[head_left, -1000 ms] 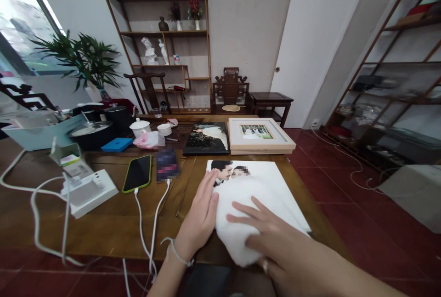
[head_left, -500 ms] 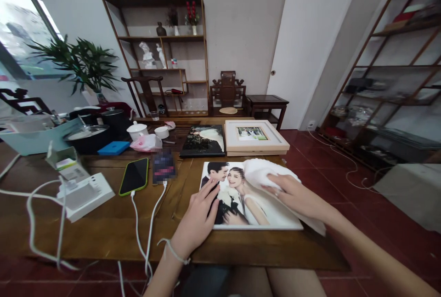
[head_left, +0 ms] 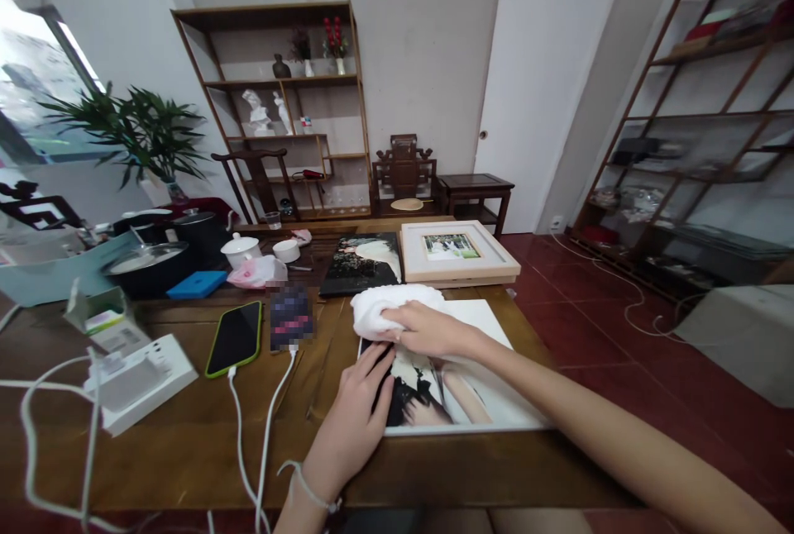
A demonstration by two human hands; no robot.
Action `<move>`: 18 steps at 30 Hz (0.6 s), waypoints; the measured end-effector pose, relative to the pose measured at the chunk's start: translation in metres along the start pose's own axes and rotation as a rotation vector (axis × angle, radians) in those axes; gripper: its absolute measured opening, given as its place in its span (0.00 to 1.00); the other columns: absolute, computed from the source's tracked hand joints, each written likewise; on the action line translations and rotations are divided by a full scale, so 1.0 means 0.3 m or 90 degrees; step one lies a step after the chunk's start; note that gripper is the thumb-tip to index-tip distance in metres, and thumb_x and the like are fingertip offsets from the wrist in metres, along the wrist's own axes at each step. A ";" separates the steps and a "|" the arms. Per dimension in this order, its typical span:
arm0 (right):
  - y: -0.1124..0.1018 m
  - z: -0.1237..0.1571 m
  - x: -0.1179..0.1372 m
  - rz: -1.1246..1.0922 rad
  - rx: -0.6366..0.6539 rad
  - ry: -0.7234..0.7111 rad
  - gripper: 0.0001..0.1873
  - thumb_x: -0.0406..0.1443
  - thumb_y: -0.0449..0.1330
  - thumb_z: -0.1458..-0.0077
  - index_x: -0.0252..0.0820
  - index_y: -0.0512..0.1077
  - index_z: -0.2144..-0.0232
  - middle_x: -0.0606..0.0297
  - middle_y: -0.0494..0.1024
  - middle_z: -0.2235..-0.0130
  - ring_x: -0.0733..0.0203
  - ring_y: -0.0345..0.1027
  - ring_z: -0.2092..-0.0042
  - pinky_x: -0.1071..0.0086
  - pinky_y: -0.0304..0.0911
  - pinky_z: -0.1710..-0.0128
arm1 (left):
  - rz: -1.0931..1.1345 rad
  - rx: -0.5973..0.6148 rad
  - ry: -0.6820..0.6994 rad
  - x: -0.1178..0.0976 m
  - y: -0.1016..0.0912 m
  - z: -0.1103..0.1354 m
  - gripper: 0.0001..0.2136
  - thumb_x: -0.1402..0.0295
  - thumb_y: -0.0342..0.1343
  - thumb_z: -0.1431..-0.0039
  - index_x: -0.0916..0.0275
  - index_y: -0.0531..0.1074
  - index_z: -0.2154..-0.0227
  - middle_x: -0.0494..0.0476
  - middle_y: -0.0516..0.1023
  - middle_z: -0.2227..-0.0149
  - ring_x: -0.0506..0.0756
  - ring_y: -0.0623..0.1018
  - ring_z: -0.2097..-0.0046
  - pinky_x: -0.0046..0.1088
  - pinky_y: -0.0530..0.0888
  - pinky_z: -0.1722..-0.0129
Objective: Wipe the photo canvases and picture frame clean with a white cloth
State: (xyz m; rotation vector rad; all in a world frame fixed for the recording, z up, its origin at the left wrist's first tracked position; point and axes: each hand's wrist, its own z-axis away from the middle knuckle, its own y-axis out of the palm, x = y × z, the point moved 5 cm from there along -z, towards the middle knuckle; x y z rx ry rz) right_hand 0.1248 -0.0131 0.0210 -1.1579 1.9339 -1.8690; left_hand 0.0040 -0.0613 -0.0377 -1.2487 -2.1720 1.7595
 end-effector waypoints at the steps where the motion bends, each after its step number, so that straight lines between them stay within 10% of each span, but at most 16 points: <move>1: -0.004 0.035 -0.014 0.002 -0.009 0.014 0.09 0.30 0.48 0.45 0.40 0.68 0.66 0.61 0.74 0.65 0.57 0.64 0.63 0.68 0.56 0.63 | 0.003 -0.002 0.004 0.000 0.000 -0.001 0.19 0.67 0.40 0.37 0.62 0.61 0.44 0.61 0.61 0.40 0.57 0.59 0.38 0.42 0.61 0.41; 11: -0.060 0.395 -0.195 0.037 -0.061 0.227 0.11 0.31 0.47 0.45 0.41 0.68 0.64 0.55 0.69 0.48 0.47 0.54 0.42 0.52 0.51 0.46 | 0.011 0.008 -0.004 -0.007 -0.003 -0.008 0.19 0.67 0.39 0.36 0.63 0.62 0.45 0.60 0.59 0.39 0.56 0.56 0.37 0.43 0.58 0.40; 18: 0.014 0.481 0.060 0.065 0.006 0.171 0.13 0.26 0.48 0.54 0.41 0.68 0.67 0.58 0.58 0.39 0.54 0.38 0.36 0.49 0.37 0.38 | 0.000 0.008 -0.005 -0.004 0.004 -0.005 0.19 0.66 0.38 0.36 0.63 0.62 0.45 0.60 0.59 0.39 0.56 0.56 0.37 0.44 0.59 0.41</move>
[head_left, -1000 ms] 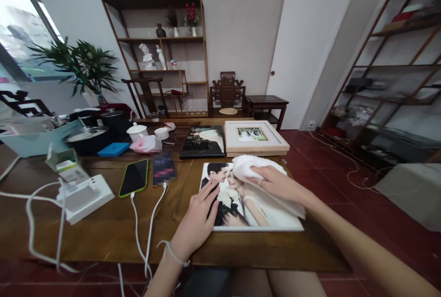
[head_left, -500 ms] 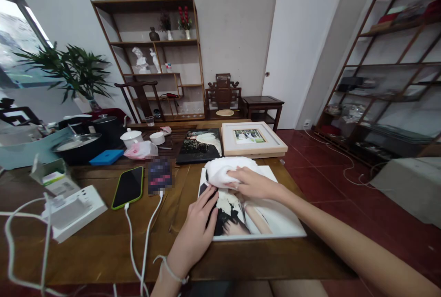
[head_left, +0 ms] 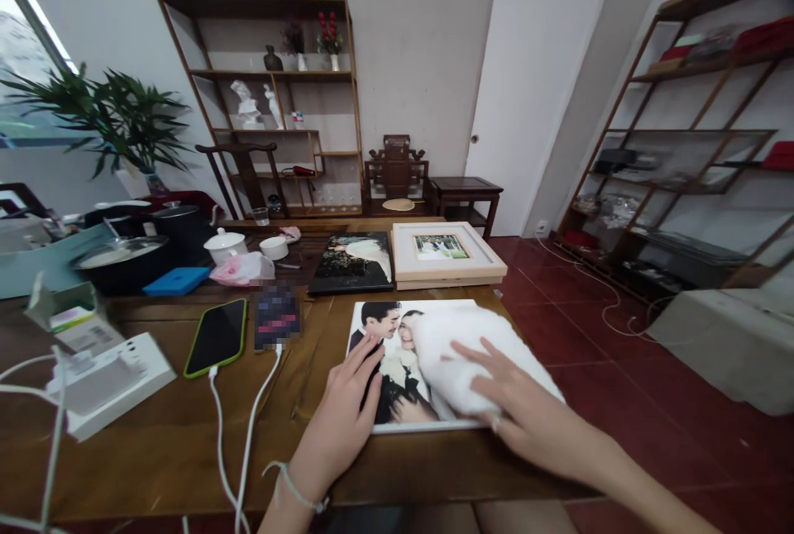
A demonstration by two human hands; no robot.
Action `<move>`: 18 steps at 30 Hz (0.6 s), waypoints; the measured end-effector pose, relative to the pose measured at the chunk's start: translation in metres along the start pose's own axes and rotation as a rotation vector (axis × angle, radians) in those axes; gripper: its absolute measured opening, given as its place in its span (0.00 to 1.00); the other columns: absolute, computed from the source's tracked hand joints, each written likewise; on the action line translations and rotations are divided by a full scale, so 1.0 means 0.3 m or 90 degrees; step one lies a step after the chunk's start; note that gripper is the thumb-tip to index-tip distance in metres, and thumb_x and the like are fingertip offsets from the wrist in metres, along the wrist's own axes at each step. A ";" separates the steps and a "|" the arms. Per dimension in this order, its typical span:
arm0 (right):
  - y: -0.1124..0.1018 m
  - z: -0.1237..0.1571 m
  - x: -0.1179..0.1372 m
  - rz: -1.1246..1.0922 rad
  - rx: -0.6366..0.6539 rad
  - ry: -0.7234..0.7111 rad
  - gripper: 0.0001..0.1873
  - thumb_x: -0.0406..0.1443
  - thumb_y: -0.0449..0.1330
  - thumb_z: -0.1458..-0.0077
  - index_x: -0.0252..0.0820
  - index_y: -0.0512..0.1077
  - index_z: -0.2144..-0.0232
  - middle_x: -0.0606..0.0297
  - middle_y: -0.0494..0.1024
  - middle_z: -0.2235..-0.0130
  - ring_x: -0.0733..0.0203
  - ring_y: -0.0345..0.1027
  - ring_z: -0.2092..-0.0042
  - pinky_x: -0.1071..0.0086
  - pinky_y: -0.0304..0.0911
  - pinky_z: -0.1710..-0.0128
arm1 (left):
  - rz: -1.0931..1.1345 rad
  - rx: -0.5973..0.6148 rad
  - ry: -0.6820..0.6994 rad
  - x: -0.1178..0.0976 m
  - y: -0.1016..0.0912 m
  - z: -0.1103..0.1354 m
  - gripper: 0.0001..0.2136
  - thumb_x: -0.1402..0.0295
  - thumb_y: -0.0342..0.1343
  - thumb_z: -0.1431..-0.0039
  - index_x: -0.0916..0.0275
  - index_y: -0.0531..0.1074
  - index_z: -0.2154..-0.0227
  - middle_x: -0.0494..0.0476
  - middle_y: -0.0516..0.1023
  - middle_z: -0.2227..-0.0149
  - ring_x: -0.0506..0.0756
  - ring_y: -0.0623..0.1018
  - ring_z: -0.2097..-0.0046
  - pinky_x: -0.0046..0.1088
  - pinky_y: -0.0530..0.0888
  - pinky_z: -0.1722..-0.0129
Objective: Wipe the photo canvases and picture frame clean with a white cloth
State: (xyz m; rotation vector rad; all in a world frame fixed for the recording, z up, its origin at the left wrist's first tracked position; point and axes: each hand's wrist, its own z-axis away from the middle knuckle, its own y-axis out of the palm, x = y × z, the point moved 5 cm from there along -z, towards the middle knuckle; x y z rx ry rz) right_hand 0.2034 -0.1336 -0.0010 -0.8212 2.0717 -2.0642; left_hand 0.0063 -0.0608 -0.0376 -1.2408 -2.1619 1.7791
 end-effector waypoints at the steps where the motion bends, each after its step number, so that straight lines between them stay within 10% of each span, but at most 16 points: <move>1: -0.002 0.030 0.050 -0.016 0.024 -0.026 0.15 0.25 0.48 0.56 0.42 0.69 0.67 0.61 0.58 0.39 0.55 0.38 0.36 0.51 0.36 0.38 | -0.001 0.000 0.002 0.002 0.002 0.001 0.19 0.66 0.38 0.36 0.63 0.62 0.45 0.60 0.59 0.39 0.56 0.56 0.37 0.44 0.60 0.41; 6: -0.018 0.107 0.168 -0.079 0.108 -0.080 0.16 0.25 0.50 0.57 0.42 0.71 0.67 0.64 0.58 0.39 0.54 0.40 0.36 0.55 0.38 0.37 | 0.005 -0.011 0.012 0.007 0.004 0.003 0.19 0.68 0.37 0.36 0.62 0.61 0.44 0.60 0.59 0.39 0.55 0.56 0.37 0.43 0.59 0.40; 18: -0.034 -0.184 -0.113 0.017 -0.024 -0.010 0.21 0.22 0.49 0.57 0.38 0.69 0.61 0.54 0.60 0.40 0.51 0.39 0.36 0.49 0.39 0.39 | 0.037 -0.038 0.025 -0.006 -0.017 0.002 0.18 0.71 0.40 0.37 0.59 0.63 0.45 0.58 0.61 0.40 0.56 0.58 0.38 0.43 0.60 0.41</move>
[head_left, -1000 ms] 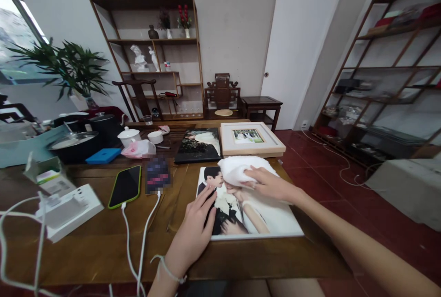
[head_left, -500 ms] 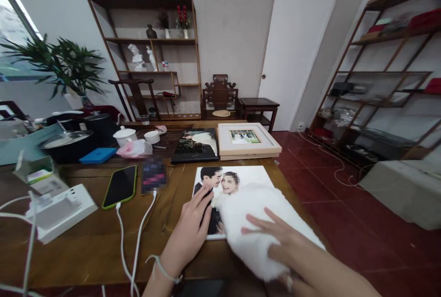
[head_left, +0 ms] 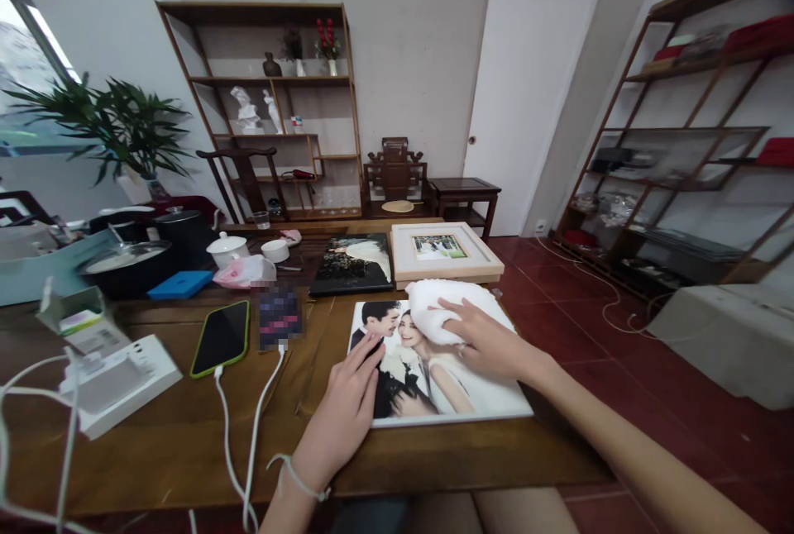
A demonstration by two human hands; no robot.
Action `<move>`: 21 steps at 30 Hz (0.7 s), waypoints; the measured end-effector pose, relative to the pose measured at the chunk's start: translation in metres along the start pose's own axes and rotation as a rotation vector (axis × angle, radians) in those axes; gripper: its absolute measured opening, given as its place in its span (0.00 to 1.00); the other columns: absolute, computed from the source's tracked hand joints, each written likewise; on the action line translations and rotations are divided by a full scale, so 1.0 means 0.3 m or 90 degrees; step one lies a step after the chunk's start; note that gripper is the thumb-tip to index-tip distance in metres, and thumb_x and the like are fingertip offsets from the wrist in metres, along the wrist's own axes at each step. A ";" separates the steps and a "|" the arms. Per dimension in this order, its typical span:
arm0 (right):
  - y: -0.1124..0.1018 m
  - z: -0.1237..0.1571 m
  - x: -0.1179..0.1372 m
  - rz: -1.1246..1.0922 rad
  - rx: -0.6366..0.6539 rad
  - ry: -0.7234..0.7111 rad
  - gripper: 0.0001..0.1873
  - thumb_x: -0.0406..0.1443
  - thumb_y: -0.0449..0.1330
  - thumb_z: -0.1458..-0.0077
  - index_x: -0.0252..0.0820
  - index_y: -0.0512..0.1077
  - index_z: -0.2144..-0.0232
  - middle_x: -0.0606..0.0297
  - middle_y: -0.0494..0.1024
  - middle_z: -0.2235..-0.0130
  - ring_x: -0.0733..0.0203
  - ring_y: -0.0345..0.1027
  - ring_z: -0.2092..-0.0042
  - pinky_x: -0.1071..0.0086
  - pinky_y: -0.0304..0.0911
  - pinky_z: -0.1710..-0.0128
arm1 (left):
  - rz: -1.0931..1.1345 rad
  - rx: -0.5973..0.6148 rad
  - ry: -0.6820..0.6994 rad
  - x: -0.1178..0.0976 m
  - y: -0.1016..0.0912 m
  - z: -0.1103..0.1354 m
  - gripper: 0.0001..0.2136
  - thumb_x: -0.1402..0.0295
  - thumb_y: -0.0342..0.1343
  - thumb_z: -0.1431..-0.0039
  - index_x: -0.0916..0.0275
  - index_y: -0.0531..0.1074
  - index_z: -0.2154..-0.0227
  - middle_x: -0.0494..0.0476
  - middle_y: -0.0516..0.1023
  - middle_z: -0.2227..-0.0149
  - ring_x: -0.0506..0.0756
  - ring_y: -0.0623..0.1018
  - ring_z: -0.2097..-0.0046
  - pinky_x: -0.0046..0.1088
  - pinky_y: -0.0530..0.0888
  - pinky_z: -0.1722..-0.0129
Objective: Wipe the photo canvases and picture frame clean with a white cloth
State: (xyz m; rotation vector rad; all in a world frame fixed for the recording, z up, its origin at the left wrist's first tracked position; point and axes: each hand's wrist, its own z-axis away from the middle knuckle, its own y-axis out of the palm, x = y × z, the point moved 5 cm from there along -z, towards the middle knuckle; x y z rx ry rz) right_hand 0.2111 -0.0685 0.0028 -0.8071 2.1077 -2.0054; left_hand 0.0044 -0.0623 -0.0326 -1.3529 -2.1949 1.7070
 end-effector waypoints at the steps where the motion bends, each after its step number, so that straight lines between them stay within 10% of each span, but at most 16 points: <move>1: 0.009 -0.003 0.006 0.016 -0.005 0.005 0.22 0.21 0.48 0.58 0.37 0.69 0.61 0.55 0.58 0.39 0.51 0.36 0.35 0.47 0.37 0.39 | -0.001 0.004 0.001 -0.001 0.000 0.000 0.18 0.71 0.39 0.37 0.59 0.62 0.45 0.58 0.61 0.39 0.55 0.58 0.37 0.43 0.60 0.41; 11: 0.079 0.236 0.268 -0.017 0.137 -0.068 0.22 0.23 0.49 0.68 0.43 0.73 0.70 0.70 0.47 0.36 0.47 0.26 0.35 0.43 0.26 0.38 | -0.005 0.020 -0.006 0.014 0.016 0.001 0.19 0.71 0.39 0.37 0.59 0.61 0.44 0.58 0.60 0.39 0.56 0.56 0.37 0.42 0.59 0.40; 21: 0.012 0.057 0.022 -0.043 0.016 -0.038 0.23 0.23 0.47 0.61 0.39 0.70 0.62 0.57 0.59 0.40 0.56 0.35 0.35 0.49 0.36 0.38 | 0.015 0.013 0.000 0.009 0.004 0.003 0.19 0.71 0.40 0.37 0.58 0.62 0.45 0.58 0.61 0.40 0.56 0.57 0.37 0.43 0.60 0.41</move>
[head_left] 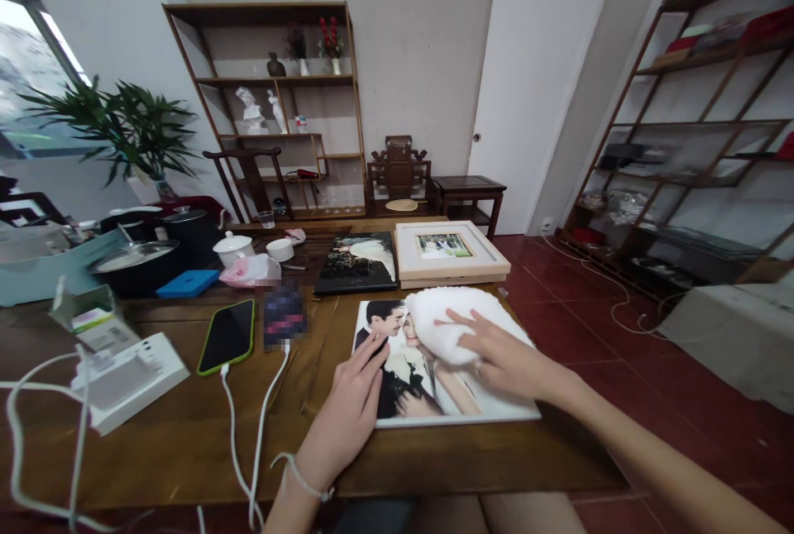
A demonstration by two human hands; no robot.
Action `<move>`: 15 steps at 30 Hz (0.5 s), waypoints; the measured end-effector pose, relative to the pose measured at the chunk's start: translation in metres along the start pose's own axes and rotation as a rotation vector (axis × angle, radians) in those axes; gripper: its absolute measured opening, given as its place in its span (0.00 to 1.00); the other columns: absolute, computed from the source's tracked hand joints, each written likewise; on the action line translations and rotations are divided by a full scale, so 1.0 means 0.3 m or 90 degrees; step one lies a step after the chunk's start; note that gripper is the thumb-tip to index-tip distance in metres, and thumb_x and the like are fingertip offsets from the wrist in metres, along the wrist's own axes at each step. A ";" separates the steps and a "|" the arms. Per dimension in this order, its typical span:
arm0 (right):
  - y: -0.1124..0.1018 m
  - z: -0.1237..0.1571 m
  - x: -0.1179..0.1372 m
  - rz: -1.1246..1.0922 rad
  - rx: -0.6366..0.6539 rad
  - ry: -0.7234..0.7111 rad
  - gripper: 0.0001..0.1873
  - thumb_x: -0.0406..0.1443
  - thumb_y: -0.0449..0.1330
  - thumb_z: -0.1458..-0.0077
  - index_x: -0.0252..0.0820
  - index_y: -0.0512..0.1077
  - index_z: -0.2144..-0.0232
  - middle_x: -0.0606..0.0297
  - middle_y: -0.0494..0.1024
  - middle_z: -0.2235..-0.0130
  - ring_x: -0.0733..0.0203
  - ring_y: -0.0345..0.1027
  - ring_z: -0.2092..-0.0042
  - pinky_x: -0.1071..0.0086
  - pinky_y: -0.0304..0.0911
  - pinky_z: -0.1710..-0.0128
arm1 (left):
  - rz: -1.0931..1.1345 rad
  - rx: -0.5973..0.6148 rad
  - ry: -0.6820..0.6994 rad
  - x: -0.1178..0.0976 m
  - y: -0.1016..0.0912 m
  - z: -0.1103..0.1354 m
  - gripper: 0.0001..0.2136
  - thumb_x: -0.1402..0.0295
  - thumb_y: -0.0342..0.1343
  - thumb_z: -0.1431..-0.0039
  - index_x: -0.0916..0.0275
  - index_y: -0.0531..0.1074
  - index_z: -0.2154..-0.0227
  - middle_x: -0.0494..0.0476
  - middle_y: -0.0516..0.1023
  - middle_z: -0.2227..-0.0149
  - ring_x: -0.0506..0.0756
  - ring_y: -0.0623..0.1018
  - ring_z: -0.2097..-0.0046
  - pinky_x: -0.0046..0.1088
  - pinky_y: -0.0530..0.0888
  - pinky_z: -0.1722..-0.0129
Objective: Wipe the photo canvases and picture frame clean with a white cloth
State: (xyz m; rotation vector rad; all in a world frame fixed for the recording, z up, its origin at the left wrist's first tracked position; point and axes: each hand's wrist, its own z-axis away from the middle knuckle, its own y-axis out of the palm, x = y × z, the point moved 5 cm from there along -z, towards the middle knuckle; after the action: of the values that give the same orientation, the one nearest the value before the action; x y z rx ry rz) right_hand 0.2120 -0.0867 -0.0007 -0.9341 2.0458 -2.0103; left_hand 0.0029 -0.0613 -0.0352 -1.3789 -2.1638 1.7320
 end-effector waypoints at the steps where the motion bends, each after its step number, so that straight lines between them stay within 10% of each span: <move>1: -0.006 -0.025 -0.028 0.006 -0.010 0.009 0.23 0.23 0.48 0.60 0.39 0.69 0.61 0.56 0.60 0.40 0.55 0.36 0.35 0.49 0.36 0.38 | 0.000 0.000 -0.001 -0.001 -0.001 0.000 0.19 0.71 0.40 0.37 0.58 0.62 0.45 0.58 0.61 0.40 0.56 0.57 0.37 0.43 0.60 0.41; 7: -0.009 -0.070 -0.050 0.039 -0.027 0.059 0.17 0.26 0.49 0.54 0.38 0.70 0.61 0.52 0.65 0.43 0.53 0.38 0.36 0.46 0.31 0.39 | -0.011 0.009 0.004 -0.006 -0.001 -0.005 0.19 0.71 0.39 0.37 0.59 0.62 0.44 0.58 0.60 0.39 0.55 0.56 0.37 0.43 0.59 0.41; 15: 0.017 0.170 0.236 -0.031 0.108 0.003 0.21 0.25 0.52 0.57 0.48 0.72 0.62 0.68 0.59 0.40 0.56 0.37 0.35 0.52 0.30 0.36 | -0.004 -0.008 -0.005 -0.003 0.001 -0.006 0.18 0.71 0.40 0.37 0.59 0.64 0.46 0.59 0.62 0.40 0.56 0.59 0.38 0.43 0.61 0.41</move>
State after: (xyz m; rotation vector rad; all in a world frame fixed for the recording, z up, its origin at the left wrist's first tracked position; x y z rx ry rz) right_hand 0.1789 -0.1664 0.0121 -0.9548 1.8368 -2.1721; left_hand 0.0047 -0.0604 -0.0343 -1.3678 -2.1839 1.7280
